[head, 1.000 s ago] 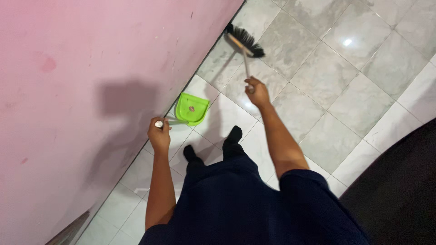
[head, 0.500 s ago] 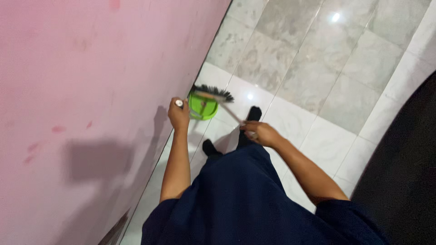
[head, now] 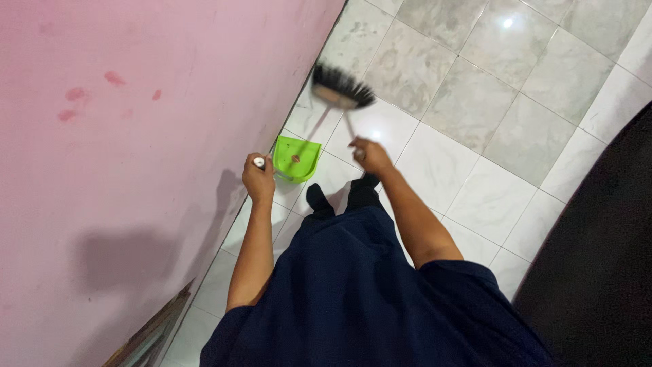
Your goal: The person sweeps the floor using a broom and a dustpan, gathering debris and then emptying the dustpan into a trash bin.
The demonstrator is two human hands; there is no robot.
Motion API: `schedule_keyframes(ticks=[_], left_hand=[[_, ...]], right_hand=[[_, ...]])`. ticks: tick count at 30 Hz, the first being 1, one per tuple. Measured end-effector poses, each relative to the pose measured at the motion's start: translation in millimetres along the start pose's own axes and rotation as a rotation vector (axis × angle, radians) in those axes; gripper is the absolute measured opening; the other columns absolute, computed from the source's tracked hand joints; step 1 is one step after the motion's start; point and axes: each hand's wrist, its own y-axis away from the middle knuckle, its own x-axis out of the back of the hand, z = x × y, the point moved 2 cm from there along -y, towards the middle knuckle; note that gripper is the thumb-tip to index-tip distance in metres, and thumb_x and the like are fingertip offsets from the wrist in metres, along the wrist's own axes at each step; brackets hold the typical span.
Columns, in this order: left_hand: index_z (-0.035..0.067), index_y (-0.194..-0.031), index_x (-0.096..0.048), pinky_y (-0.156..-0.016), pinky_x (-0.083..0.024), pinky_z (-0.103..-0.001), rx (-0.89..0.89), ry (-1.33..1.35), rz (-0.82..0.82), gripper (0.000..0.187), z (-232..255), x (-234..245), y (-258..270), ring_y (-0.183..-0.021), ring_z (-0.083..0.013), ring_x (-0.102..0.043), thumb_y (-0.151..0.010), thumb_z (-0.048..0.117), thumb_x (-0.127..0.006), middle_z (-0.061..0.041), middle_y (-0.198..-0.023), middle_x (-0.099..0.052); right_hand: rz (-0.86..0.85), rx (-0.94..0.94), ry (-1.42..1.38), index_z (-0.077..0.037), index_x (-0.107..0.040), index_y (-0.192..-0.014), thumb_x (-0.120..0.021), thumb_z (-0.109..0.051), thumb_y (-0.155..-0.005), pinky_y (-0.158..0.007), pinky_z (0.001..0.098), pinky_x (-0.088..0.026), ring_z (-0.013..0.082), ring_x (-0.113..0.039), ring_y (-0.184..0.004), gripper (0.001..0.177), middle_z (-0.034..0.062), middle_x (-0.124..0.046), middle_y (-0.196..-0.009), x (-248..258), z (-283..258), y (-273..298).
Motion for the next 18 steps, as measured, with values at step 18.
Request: schedule_keyframes(ticks=[18], left_hand=[[0.004, -0.102, -0.058, -0.062, -0.057, -0.032, 0.185, 0.132, 0.081, 0.014, -20.2, 44.0, 77.2, -0.065, -0.0149, -0.07, -0.099, 0.012, -0.069, -0.007, -0.08, -0.07]], right_hand=[[-0.089, 0.257, 0.173, -0.017, -0.075, -0.118, -0.071, -0.018, -0.086, -0.096, 0.043, -0.055, 0.0342, -0.068, -0.116, 0.031, 0.0146, -0.067, -0.133, 81.4, -37.9, 158.7]])
